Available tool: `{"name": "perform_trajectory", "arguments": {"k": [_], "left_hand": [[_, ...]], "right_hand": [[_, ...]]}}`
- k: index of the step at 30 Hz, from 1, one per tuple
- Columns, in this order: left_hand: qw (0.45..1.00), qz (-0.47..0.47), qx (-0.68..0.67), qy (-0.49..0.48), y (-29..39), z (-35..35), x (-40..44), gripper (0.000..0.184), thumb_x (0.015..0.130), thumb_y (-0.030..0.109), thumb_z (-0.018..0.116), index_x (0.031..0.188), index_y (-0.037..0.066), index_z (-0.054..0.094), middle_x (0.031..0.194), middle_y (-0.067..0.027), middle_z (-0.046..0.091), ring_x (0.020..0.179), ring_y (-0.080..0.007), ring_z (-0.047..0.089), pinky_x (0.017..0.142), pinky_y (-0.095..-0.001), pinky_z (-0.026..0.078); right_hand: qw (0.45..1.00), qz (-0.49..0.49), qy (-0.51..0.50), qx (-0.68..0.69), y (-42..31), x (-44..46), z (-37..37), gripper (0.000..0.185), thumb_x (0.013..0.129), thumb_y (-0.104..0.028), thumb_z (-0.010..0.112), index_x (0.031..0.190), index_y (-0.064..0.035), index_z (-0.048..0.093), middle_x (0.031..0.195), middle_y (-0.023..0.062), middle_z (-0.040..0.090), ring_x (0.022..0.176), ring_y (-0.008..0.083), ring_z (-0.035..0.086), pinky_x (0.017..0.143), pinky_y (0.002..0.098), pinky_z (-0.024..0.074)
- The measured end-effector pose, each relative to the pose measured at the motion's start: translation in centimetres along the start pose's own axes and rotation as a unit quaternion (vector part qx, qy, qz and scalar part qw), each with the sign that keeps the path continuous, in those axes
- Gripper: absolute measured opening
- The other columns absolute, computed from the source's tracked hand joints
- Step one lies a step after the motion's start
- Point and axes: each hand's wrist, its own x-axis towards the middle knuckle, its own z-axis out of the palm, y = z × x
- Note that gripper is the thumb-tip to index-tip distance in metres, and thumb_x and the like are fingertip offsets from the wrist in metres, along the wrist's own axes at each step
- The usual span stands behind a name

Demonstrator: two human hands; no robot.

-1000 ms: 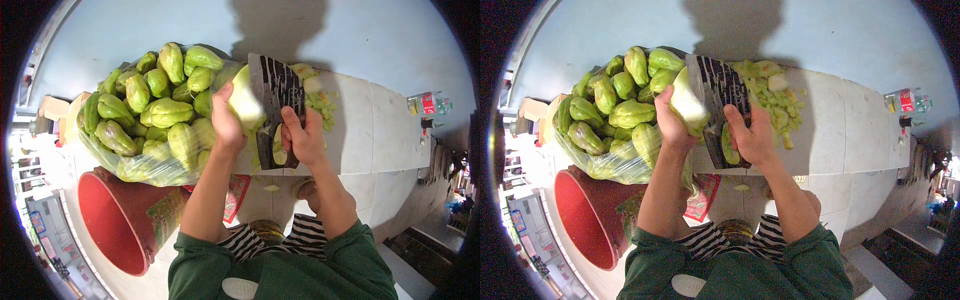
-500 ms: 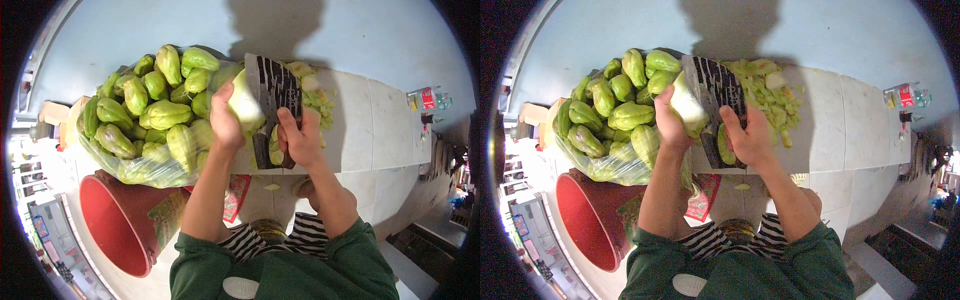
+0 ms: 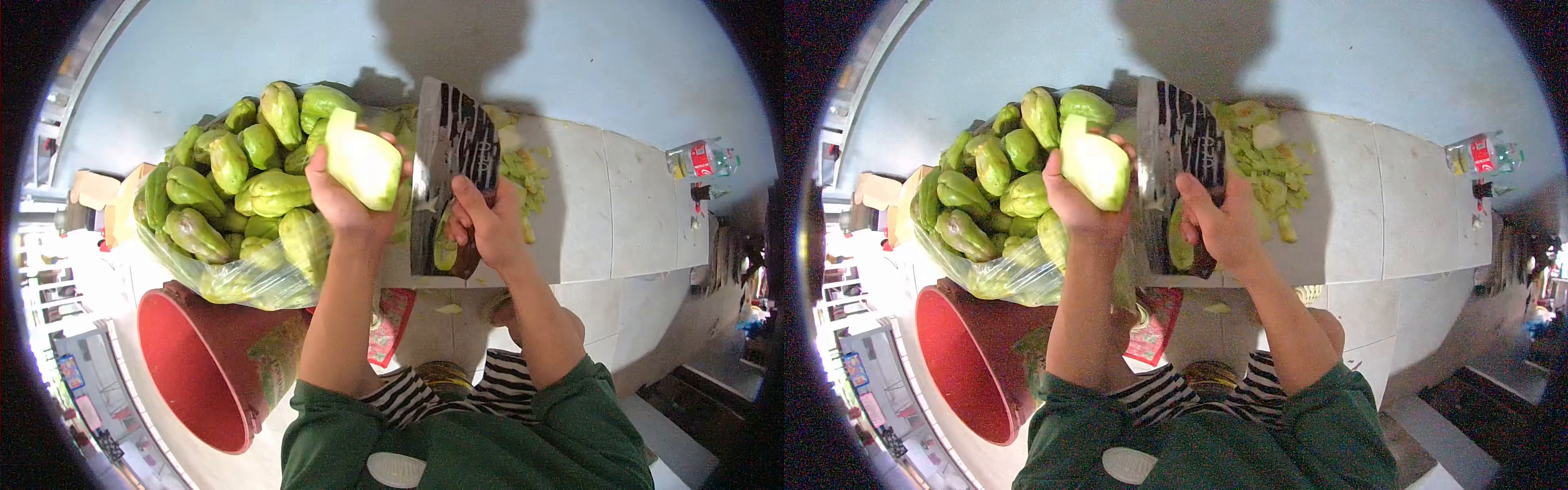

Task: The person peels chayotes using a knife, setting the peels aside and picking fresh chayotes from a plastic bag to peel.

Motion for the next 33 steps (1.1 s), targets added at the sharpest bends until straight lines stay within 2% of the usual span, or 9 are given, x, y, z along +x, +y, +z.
{"name": "perform_trajectory", "arguments": {"k": [2,3,4,5,7,11,18,20,33], "left_hand": [[0.999,0.007,-0.05,-0.005,0.9,-0.5,0.5,0.052,0.093,0.055,0.031,0.118,0.014,0.052,0.105,-0.013,0.06,0.098,-0.0324,0.058,0.079,-0.0536,0.048],[0.999,0.009,-0.049,-0.005,1.2,-0.5,0.5,0.052,0.093,0.055,0.031,0.118,0.014,0.052,0.105,-0.013,0.06,0.098,-0.0324,0.058,0.079,-0.0536,0.048],[0.999,0.027,-0.043,0.009,1.4,-0.4,0.5,0.054,0.093,0.058,0.031,0.117,0.014,0.052,0.105,-0.0128,0.06,0.099,-0.0325,0.057,0.08,-0.0545,0.047],[0.998,0.044,-0.036,0.021,1.5,-0.3,0.5,0.056,0.093,0.06,0.03,0.117,0.014,0.052,0.106,-0.0126,0.06,0.099,-0.0325,0.057,0.081,-0.0553,0.046],[0.998,0.051,-0.034,0.027,1.2,-1.2,0.8,0.056,0.093,0.063,0.032,0.115,0.015,0.052,0.107,-0.0127,0.059,0.1,-0.0329,0.057,0.079,-0.0529,0.047],[0.993,0.086,0.027,0.08,0.7,-1.0,0.6,0.056,0.093,0.065,0.032,0.107,0.014,0.052,0.095,-0.0074,0.058,0.091,-0.0303,0.058,0.07,-0.0472,0.051],[0.994,0.086,-0.056,-0.039,0.2,-2.9,1.1,0.058,0.093,0.066,0.031,0.107,0.014,0.051,0.101,-0.0098,0.055,0.092,-0.0294,0.057,0.069,-0.0449,0.052],[0.99,0.07,-0.082,-0.096,0.3,-4.6,1.6,0.064,0.091,0.069,0.031,0.111,0.014,0.056,0.111,-0.0162,0.054,0.102,-0.0381,0.052,0.078,-0.0552,0.049],[0.99,0.088,-0.054,-0.094,0.1,-4.1,1.4,0.06,0.094,0.064,0.028,0.112,0.012,0.053,0.107,-0.0157,0.056,0.097,-0.0368,0.054,0.077,-0.0525,0.049]], "right_hand": [[0.998,-0.044,0.02,-0.052,0.3,-0.2,0.0,0.024,0.094,-0.024,0.06,0.082,-0.006,0.05,0.055,-0.0021,0.043,0.043,0.0101,0.046,0.042,0.0285,0.0405],[0.972,-0.108,0.033,-0.207,0.4,-0.4,-0.1,0.02,0.091,-0.021,0.061,0.086,-0.0041,0.051,0.056,0.0036,0.048,0.046,0.0195,0.051,0.044,0.0322,0.0424],[0.918,-0.168,0.046,-0.357,0.4,-0.6,-0.1,0.018,0.089,-0.017,0.061,0.089,-0.0022,0.052,0.058,0.0092,0.052,0.049,0.0289,0.056,0.046,0.0359,0.0443],[0.918,-0.168,0.046,-0.357,1.1,-0.8,-0.1,0.018,0.089,-0.017,0.061,0.089,-0.0022,0.052,0.058,0.0092,0.052,0.049,0.0289,0.056,0.046,0.0359,0.0443],[0.813,-0.346,0.018,-0.469,2.8,-1.0,0.3,0.017,0.082,-0.013,0.063,0.092,-0.0025,0.053,0.073,0.0153,0.056,0.062,0.0361,0.059,0.054,0.0396,0.0482],[0.759,-0.377,-0.064,-0.527,2.6,-2.3,1.6,0.026,0.07,-0.013,0.068,0.088,-0.0063,0.05,0.078,0.0099,0.051,0.064,0.0296,0.059,0.055,0.0384,0.05],[0.74,-0.38,-0.058,-0.552,3.1,-2.3,2.1,0.023,0.069,-0.014,0.065,0.085,-0.0084,0.049,0.076,0.0076,0.05,0.063,0.0247,0.06,0.051,0.0364,0.0497],[0.745,-0.375,-0.048,-0.55,3.2,-2.2,2.1,0.02,0.071,-0.014,0.063,0.085,-0.0087,0.049,0.076,0.0077,0.051,0.062,0.025,0.06,0.052,0.0365,0.05],[0.753,-0.359,-0.052,-0.548,2.9,-2.1,1.9,0.018,0.072,-0.013,0.062,0.085,-0.0084,0.049,0.075,0.0086,0.051,0.062,0.0268,0.061,0.052,0.0379,0.0506]]}}
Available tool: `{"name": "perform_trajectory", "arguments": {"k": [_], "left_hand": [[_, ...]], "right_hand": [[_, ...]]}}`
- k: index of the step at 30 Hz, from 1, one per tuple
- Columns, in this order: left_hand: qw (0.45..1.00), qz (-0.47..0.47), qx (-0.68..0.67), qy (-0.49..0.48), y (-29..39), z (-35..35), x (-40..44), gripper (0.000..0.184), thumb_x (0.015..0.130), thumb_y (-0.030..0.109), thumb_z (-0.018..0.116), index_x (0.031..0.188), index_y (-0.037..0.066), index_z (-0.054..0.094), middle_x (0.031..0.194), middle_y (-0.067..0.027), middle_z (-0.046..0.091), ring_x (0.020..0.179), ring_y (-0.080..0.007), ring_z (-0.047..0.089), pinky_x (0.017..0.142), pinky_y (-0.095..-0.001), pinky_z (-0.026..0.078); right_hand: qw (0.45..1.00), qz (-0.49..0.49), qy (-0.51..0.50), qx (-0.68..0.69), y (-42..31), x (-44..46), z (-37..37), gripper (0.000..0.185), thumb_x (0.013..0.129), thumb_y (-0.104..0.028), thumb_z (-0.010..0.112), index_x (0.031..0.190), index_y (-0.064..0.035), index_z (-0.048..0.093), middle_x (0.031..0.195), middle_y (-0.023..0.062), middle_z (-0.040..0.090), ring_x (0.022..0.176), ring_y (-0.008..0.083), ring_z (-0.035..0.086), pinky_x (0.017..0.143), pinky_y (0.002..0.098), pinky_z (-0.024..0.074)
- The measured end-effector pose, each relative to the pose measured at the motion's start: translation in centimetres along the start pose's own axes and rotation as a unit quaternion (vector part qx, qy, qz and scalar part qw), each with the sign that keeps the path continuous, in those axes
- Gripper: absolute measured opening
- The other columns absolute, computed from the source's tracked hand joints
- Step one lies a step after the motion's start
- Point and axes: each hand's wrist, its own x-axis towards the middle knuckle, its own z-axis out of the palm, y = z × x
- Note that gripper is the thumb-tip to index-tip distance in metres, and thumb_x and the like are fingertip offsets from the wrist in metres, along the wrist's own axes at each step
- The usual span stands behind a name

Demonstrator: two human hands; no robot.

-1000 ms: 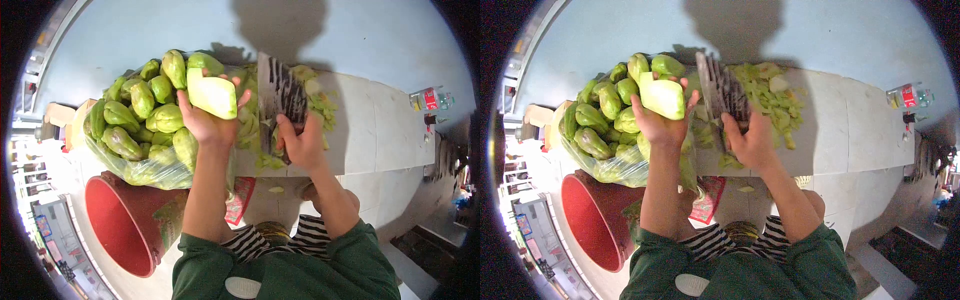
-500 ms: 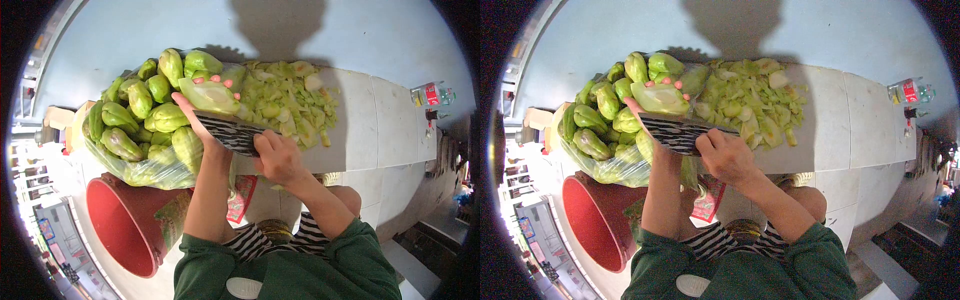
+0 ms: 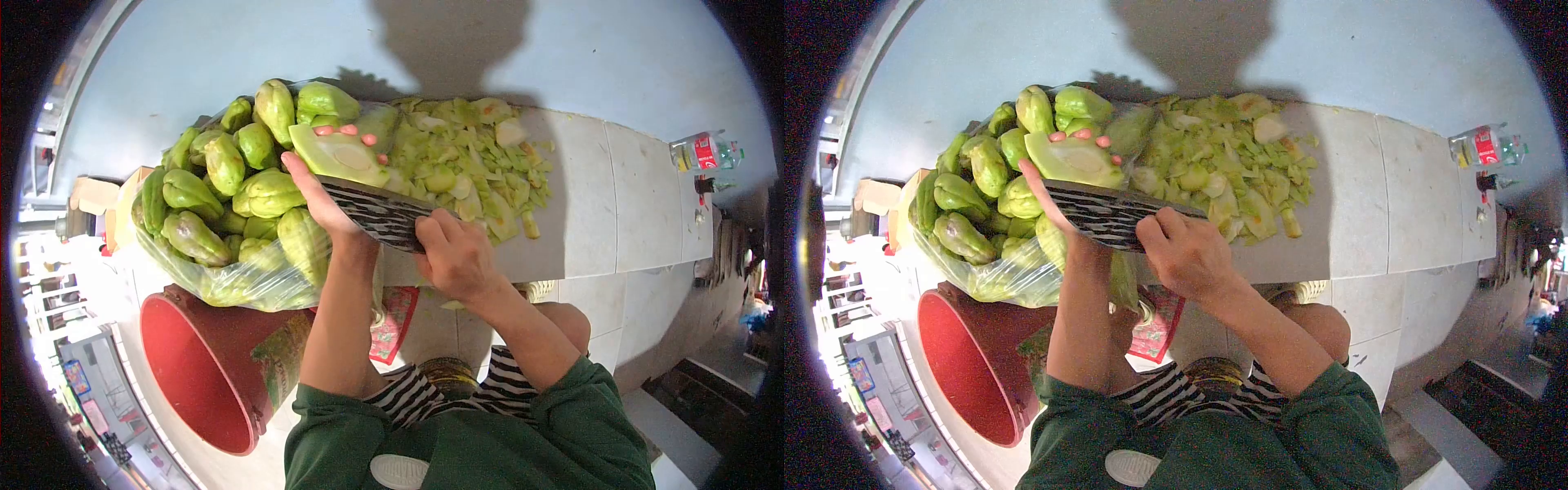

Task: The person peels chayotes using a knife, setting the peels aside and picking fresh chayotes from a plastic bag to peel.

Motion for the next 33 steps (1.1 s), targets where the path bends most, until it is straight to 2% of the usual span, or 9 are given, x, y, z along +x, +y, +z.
{"name": "perform_trajectory", "arguments": {"k": [2,8,12,23,24,26,30,32,33], "left_hand": [[0.998,0.024,0.057,0.022,0.0,0.1,-0.1,0.06,0.095,0.063,0.027,0.113,0.011,0.051,0.106,-0.016,0.056,0.096,-0.0367,0.055,0.076,-0.0511,0.05],[0.997,0.007,0.074,0.009,-0.3,1.0,-0.4,0.058,0.095,0.061,0.028,0.113,0.01,0.049,0.107,-0.0162,0.055,0.095,-0.0354,0.055,0.075,-0.0469,0.051],[1.0,-0.006,0.02,0.007,-1.7,0.9,-0.8,0.056,0.096,0.06,0.03,0.113,0.01,0.048,0.107,-0.0155,0.054,0.095,-0.0343,0.055,0.075,-0.0458,0.052],[0.963,0.092,0.224,0.12,-2.0,2.3,-1.1,0.055,0.097,0.057,0.028,0.114,0.009,0.046,0.106,-0.0151,0.053,0.093,-0.0341,0.055,0.073,-0.0462,0.052],[0.963,0.091,0.225,0.119,-1.9,2.0,-1.0,0.055,0.097,0.057,0.028,0.114,0.009,0.046,0.106,-0.0151,0.053,0.093,-0.0341,0.055,0.073,-0.0462,0.052],[0.988,0.049,0.139,0.04,-1.7,1.2,-0.8,0.055,0.097,0.057,0.028,0.114,0.008,0.046,0.106,-0.0152,0.053,0.093,-0.0338,0.055,0.072,-0.0465,0.052],[0.999,0.01,0.038,0.035,-2.0,1.5,-1.1,0.055,0.097,0.056,0.028,0.114,0.006,0.046,0.105,-0.0162,0.053,0.092,-0.0342,0.055,0.072,-0.0468,0.052],[0.957,0.098,0.248,0.116,-2.3,2.4,-1.2,0.054,0.097,0.055,0.029,0.114,0.007,0.047,0.104,-0.0168,0.053,0.091,-0.0346,0.055,0.072,-0.0464,0.052],[0.957,0.097,0.249,0.116,-2.3,2.3,-1.2,0.054,0.097,0.055,0.029,0.114,0.007,0.047,0.104,-0.0168,0.053,0.091,-0.0346,0.055,0.072,-0.0464,0.052]], "right_hand": [[1.0,0.004,-0.003,-0.006,-0.1,0.0,0.0,0.018,0.073,-0.013,0.062,0.085,-0.0085,0.049,0.074,0.0087,0.051,0.061,0.0271,0.061,0.051,0.0382,0.0503],[1.0,0.017,-0.007,-0.002,-0.3,0.0,-0.1,0.019,0.073,-0.012,0.062,0.086,-0.0084,0.048,0.074,0.0088,0.05,0.06,0.0274,0.061,0.05,0.0379,0.0501],[1.0,0.017,0.004,0.002,-0.4,0.3,0.0,0.02,0.074,-0.012,0.061,0.086,-0.0084,0.047,0.074,0.0086,0.05,0.06,0.0276,0.06,0.051,0.0376,0.05],[0.999,0.035,0.019,0.015,-0.5,0.0,0.2,0.018,0.075,-0.011,0.06,0.085,-0.0085,0.046,0.074,0.0087,0.05,0.06,0.0289,0.06,0.049,0.0392,0.0496],[0.999,0.037,0.02,0.015,-0.7,0.1,0.1,0.018,0.075,-0.011,0.06,0.085,-0.0085,0.046,0.074,0.0087,0.05,0.06,0.0289,0.06,0.049,0.0392,0.0496],[0.999,0.045,0.007,0.013,-0.9,0.2,-0.1,0.018,0.075,-0.01,0.06,0.086,-0.0087,0.046,0.074,0.0089,0.051,0.059,0.0293,0.06,0.048,0.0397,0.0499],[0.999,0.048,0.009,0.012,-1.0,0.2,-0.1,0.018,0.076,-0.01,0.06,0.086,-0.0087,0.045,0.074,0.0091,0.051,0.058,0.0293,0.06,0.048,0.0395,0.0502],[0.998,0.057,0.022,0.026,-1.2,0.4,0.0,0.017,0.077,-0.01,0.059,0.086,-0.0086,0.045,0.074,0.0092,0.051,0.058,0.0293,0.06,0.048,0.0392,0.0504],[0.998,0.057,0.023,0.026,-1.1,0.4,0.0,0.017,0.077,-0.01,0.059,0.086,-0.0086,0.045,0.074,0.0092,0.051,0.058,0.0293,0.06,0.048,0.0392,0.0504]]}}
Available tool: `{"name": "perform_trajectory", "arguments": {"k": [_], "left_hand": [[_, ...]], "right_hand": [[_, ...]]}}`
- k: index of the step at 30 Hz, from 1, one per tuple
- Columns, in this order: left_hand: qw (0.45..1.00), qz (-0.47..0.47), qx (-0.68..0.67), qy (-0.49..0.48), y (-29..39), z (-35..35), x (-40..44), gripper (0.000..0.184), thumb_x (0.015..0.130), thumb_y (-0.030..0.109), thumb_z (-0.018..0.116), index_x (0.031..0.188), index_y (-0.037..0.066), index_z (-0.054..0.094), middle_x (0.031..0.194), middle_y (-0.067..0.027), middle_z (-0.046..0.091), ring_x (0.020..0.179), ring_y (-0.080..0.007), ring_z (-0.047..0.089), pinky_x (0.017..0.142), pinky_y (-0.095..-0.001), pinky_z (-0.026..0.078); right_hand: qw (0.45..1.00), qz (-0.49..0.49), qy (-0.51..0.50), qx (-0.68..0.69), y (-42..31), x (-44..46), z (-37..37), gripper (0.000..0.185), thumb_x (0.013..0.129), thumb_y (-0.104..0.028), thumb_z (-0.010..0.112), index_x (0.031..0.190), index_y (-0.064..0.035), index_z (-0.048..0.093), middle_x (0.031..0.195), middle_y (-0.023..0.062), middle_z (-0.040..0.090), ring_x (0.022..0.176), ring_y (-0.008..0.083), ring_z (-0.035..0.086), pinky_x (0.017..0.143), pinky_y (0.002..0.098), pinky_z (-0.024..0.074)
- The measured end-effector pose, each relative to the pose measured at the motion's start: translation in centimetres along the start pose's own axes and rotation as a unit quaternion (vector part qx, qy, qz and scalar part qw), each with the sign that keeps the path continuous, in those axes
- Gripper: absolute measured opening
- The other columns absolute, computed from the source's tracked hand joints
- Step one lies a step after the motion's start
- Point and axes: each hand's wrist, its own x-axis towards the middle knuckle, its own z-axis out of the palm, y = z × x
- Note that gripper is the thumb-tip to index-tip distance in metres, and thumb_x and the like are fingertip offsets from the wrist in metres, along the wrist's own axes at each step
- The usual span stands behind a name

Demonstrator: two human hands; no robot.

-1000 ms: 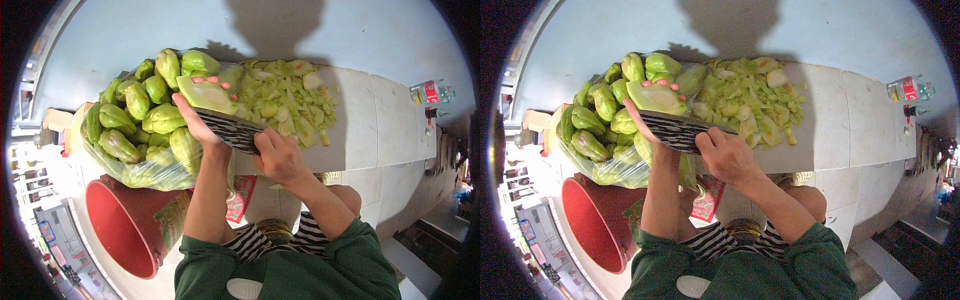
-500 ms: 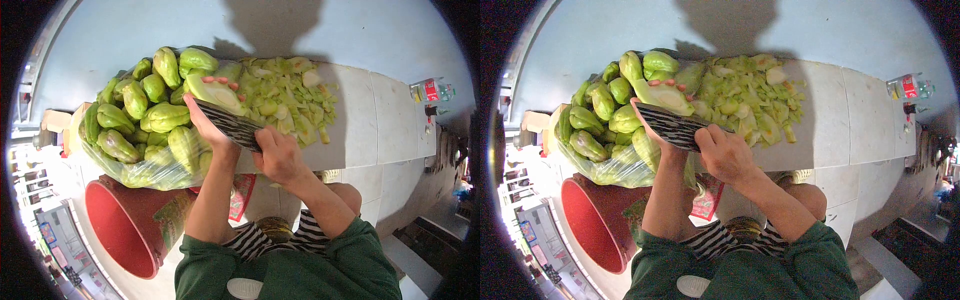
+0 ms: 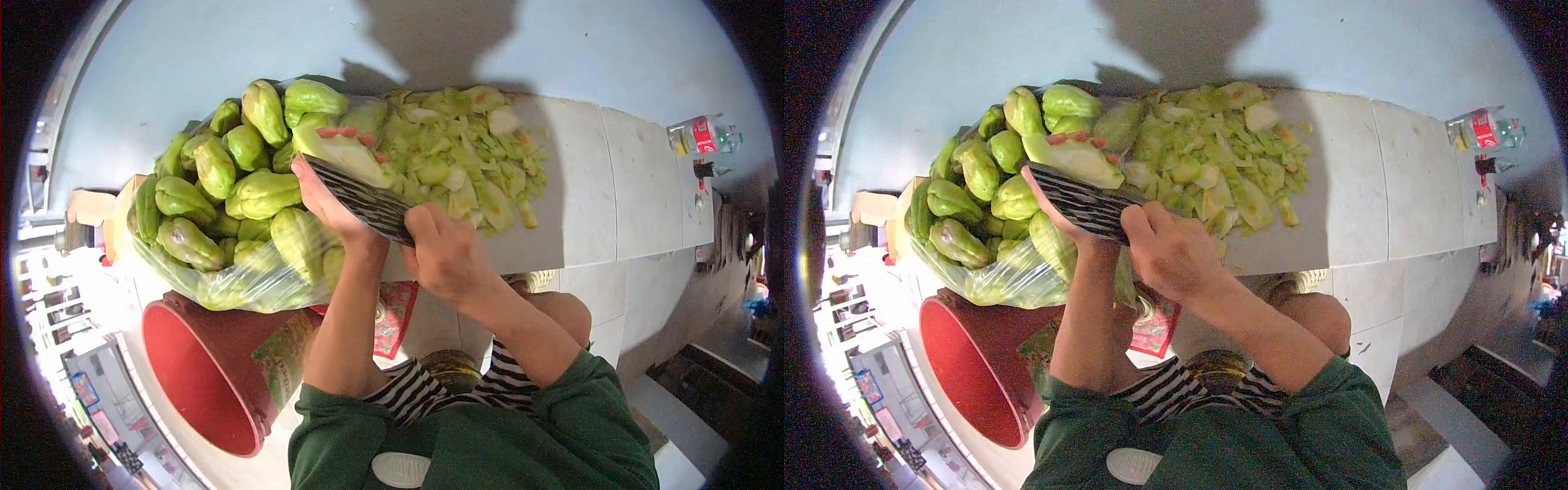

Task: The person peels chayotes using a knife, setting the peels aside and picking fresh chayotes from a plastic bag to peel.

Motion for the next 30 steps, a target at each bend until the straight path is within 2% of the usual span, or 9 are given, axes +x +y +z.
{"name": "perform_trajectory", "arguments": {"k": [3,5,11,14,18,20,24,26,30], "left_hand": [[0.999,-0.008,-0.03,-0.027,-0.2,-0.5,0.3,0.053,0.097,0.055,0.029,0.113,0.007,0.047,0.104,-0.0165,0.053,0.09,-0.0346,0.056,0.071,-0.046,0.052],[0.98,-0.093,-0.163,-0.073,-0.4,-0.7,0.3,0.053,0.097,0.055,0.029,0.113,0.008,0.047,0.104,-0.0156,0.054,0.089,-0.0341,0.056,0.07,-0.0455,0.052],[0.999,-0.013,0.001,0.034,-0.3,0.4,0.0,0.053,0.097,0.055,0.03,0.113,0.009,0.049,0.105,-0.0164,0.054,0.092,-0.035,0.055,0.072,-0.0462,0.051],[0.99,-0.073,-0.115,-0.023,-0.6,-0.7,0.3,0.053,0.097,0.054,0.03,0.112,0.008,0.05,0.104,-0.016,0.055,0.09,-0.0348,0.057,0.071,-0.0456,0.052],[0.981,-0.12,-0.147,-0.037,-0.3,-0.5,0.1,0.052,0.097,0.054,0.03,0.112,0.008,0.05,0.103,-0.016,0.055,0.089,-0.0348,0.057,0.07,-0.0456,0.053],[0.998,-0.028,-0.016,0.049,0.0,0.9,-0.2,0.051,0.1,0.051,0.03,0.109,0.004,0.05,0.096,-0.0138,0.056,0.082,-0.0278,0.059,0.064,-0.0362,0.05],[0.999,-0.022,-0.029,0.035,0.0,0.7,-0.3,0.051,0.1,0.05,0.03,0.109,0.004,0.05,0.096,-0.014,0.056,0.08,-0.028,0.059,0.062,-0.0365,0.051],[0.979,-0.12,-0.164,-0.028,0.0,0.4,-0.2,0.051,0.1,0.049,0.031,0.109,0.003,0.05,0.096,-0.0141,0.057,0.079,-0.0278,0.059,0.06,-0.0369,0.051],[0.996,-0.07,-0.028,0.045,-0.2,1.1,-0.7,0.05,0.1,0.049,0.031,0.109,0.003,0.05,0.096,-0.0141,0.057,0.08,-0.028,0.06,0.06,-0.0371,0.051]], "right_hand": [[1.0,0.0,-0.003,0.002,0.1,0.0,0.1,0.017,0.077,-0.01,0.059,0.087,-0.0084,0.045,0.074,0.0091,0.051,0.059,0.0294,0.06,0.048,0.0397,0.0504],[1.0,0.005,-0.013,-0.005,0.2,-0.1,0.1,0.018,0.077,-0.009,0.059,0.087,-0.0081,0.045,0.074,0.0097,0.051,0.06,0.0299,0.06,0.048,0.0404,0.0505],[1.0,0.006,-0.005,0.021,0.4,0.1,0.1,0.016,0.078,-0.009,0.058,0.087,-0.008,0.045,0.074,0.0108,0.051,0.06,0.0308,0.06,0.049,0.0415,0.0506],[1.0,0.01,-0.009,0.011,0.4,0.1,0.4,0.016,0.078,-0.009,0.058,0.088,-0.0075,0.045,0.073,0.0107,0.051,0.061,0.0316,0.06,0.05,0.0421,0.0509],[0.999,0.02,-0.025,0.004,0.4,-0.3,0.7,0.017,0.079,-0.009,0.058,0.09,-0.0069,0.045,0.074,0.0112,0.052,0.061,0.0322,0.061,0.052,0.0427,0.0512],[0.999,0.011,-0.019,0.039,0.4,-0.1,0.6,0.017,0.079,-0.01,0.058,0.091,-0.0065,0.046,0.075,0.0118,0.053,0.061,0.032,0.061,0.051,0.0421,0.0513],[0.999,0.02,-0.022,0.034,0.0,-0.1,0.7,0.017,0.079,-0.009,0.058,0.091,-0.0063,0.046,0.075,0.0126,0.053,0.061,0.0322,0.061,0.051,0.0412,0.0514],[0.999,0.02,-0.037,0.005,0.1,-0.2,0.6,0.016,0.081,-0.009,0.056,0.092,-0.0061,0.046,0.075,0.0128,0.054,0.06,0.0326,0.061,0.051,0.0411,0.0515],[0.999,0.035,-0.027,0.023,0.2,-0.3,0.8,0.013,0.082,-0.009,0.054,0.092,-0.0065,0.046,0.074,0.0125,0.054,0.059,0.0322,0.062,0.05,0.0416,0.0514]]}}
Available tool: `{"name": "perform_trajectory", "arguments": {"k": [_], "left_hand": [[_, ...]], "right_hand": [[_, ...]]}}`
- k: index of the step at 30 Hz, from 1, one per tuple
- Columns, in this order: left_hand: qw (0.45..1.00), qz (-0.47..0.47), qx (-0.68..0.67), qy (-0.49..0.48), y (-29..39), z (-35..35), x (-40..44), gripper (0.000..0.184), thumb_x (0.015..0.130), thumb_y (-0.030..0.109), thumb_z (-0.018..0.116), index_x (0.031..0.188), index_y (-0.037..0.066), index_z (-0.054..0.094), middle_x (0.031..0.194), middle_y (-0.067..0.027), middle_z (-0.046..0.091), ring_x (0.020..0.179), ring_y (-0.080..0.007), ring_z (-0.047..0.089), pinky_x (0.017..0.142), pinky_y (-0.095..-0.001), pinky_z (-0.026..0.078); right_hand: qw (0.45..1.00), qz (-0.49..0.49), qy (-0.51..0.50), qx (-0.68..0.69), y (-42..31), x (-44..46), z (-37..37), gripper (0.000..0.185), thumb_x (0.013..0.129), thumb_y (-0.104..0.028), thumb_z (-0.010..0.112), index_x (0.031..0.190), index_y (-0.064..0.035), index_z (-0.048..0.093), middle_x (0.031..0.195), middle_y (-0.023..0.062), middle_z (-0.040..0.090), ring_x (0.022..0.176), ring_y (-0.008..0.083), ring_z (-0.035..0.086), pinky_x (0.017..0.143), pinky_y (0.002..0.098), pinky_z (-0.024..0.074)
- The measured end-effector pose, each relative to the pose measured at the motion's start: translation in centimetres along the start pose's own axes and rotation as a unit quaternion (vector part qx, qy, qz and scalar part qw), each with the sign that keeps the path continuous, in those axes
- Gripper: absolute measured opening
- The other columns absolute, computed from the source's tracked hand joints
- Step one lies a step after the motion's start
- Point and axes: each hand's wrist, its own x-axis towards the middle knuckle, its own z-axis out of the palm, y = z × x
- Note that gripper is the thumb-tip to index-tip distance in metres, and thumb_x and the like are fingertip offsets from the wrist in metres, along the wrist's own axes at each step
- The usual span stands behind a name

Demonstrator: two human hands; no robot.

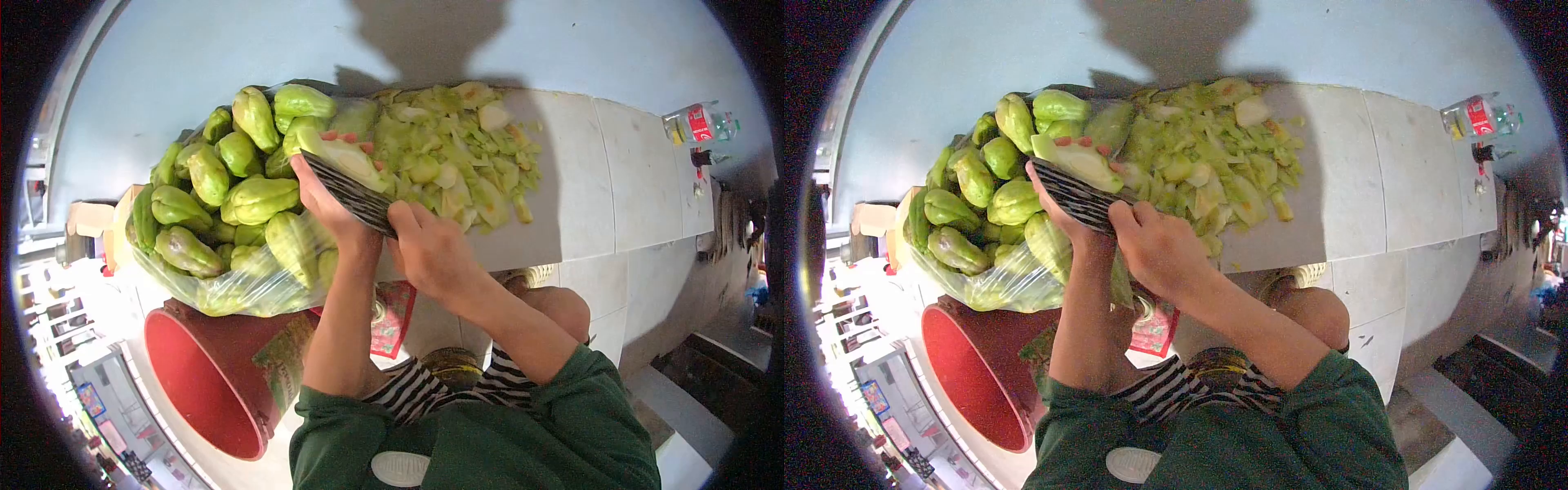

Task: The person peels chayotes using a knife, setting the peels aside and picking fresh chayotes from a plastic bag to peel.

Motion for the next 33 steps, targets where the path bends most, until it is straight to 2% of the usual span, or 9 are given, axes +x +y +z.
{"name": "perform_trajectory", "arguments": {"k": [6,8,12,15,17,21,24,26,33], "left_hand": [[0.994,-0.054,-0.076,-0.062,-0.29,-0.46,0.41,0.049,0.1,0.049,0.031,0.108,0.004,0.05,0.095,-0.0141,0.057,0.081,-0.0281,0.06,0.06,-0.0376,0.051],[1.0,-0.01,0.003,0.01,-0.14,0.16,-0.1,0.049,0.099,0.049,0.032,0.108,0.004,0.05,0.094,-0.0141,0.057,0.081,-0.028,0.06,0.06,-0.038,0.051],[1.0,0.014,0.023,0.007,-0.4,-0.33,0.24,0.05,0.099,0.049,0.032,0.108,0.004,0.05,0.094,-0.014,0.057,0.081,-0.0279,0.06,0.06,-0.038,0.052],[0.992,-0.072,-0.091,-0.054,-0.46,-0.71,0.36,0.05,0.099,0.05,0.032,0.108,0.003,0.05,0.095,-0.0141,0.058,0.08,-0.0282,0.061,0.06,-0.0379,0.052],[0.998,-0.025,0.056,-0.006,-0.44,-0.56,-0.01,0.051,0.097,0.053,0.03,0.112,0.008,0.049,0.101,-0.0143,0.057,0.087,-0.0334,0.059,0.069,-0.0436,0.052],[0.996,0.006,0.082,0.015,-0.39,-0.17,-0.06,0.051,0.097,0.054,0.031,0.112,0.008,0.049,0.102,-0.0145,0.057,0.086,-0.0335,0.059,0.069,-0.0439,0.051],[0.993,-0.069,-0.085,-0.031,-0.51,-0.43,0.16,0.052,0.099,0.05,0.031,0.108,0.003,0.05,0.094,-0.0143,0.057,0.078,-0.0281,0.061,0.06,-0.037,0.051],[1.0,-0.013,0.014,0.009,-0.43,-0.05,-0.16,0.053,0.099,0.05,0.032,0.109,0.002,0.05,0.093,-0.0149,0.057,0.078,-0.0277,0.061,0.06,-0.037,0.051],[0.997,-0.004,0.077,0.014,-0.2,-0.19,-0.02,0.051,0.098,0.052,0.032,0.11,0.006,0.049,0.097,-0.0159,0.058,0.083,-0.0325,0.06,0.064,-0.0419,0.051]], "right_hand": [[0.999,0.0,-0.001,-0.041,0.13,0.01,0.09,0.011,0.083,-0.011,0.053,0.092,-0.0072,0.047,0.073,0.012,0.054,0.057,0.0314,0.062,0.049,0.0409,0.0516],[1.0,0.008,0.0,-0.022,0.04,-0.08,0.07,0.011,0.083,-0.011,0.052,0.092,-0.0073,0.046,0.073,0.0119,0.055,0.058,0.0308,0.062,0.05,0.0405,0.052],[1.0,0.018,-0.008,-0.02,-0.04,0.21,0.19,0.011,0.084,-0.012,0.052,0.092,-0.0074,0.046,0.074,0.0121,0.055,0.059,0.031,0.063,0.049,0.041,0.0524],[0.999,0.02,-0.016,-0.048,0.2,0.11,0.5,0.012,0.084,-0.012,0.052,0.093,-0.007,0.046,0.074,0.0128,0.056,0.059,0.032,0.063,0.049,0.0412,0.0527],[0.999,0.031,-0.003,-0.021,0.15,0.08,0.59,0.012,0.084,-0.012,0.052,0.093,-0.0064,0.046,0.074,0.0132,0.056,0.058,0.0323,0.063,0.048,0.0412,0.0529],[0.999,0.03,-0.013,-0.023,0.06,0.3,0.42,0.013,0.083,-0.012,0.052,0.093,-0.0065,0.046,0.075,0.0132,0.056,0.058,0.032,0.063,0.048,0.0406,0.0531],[0.998,0.018,-0.027,-0.055,0.14,0.21,0.43,0.013,0.083,-0.011,0.052,0.094,-0.0061,0.046,0.075,0.0137,0.056,0.059,0.0326,0.064,0.049,0.0413,0.0532],[0.999,0.03,-0.015,-0.029,0.11,0.18,0.57,0.015,0.083,-0.011,0.052,0.095,-0.0054,0.046,0.076,0.0147,0.057,0.06,0.0332,0.064,0.051,0.0417,0.0536],[0.998,0.039,-0.041,-0.006,-0.05,0.57,-0.04,0.017,0.083,-0.01,0.054,0.096,-0.0048,0.046,0.076,0.0168,0.058,0.061,0.0362,0.064,0.053,0.0432,0.0533]]}}
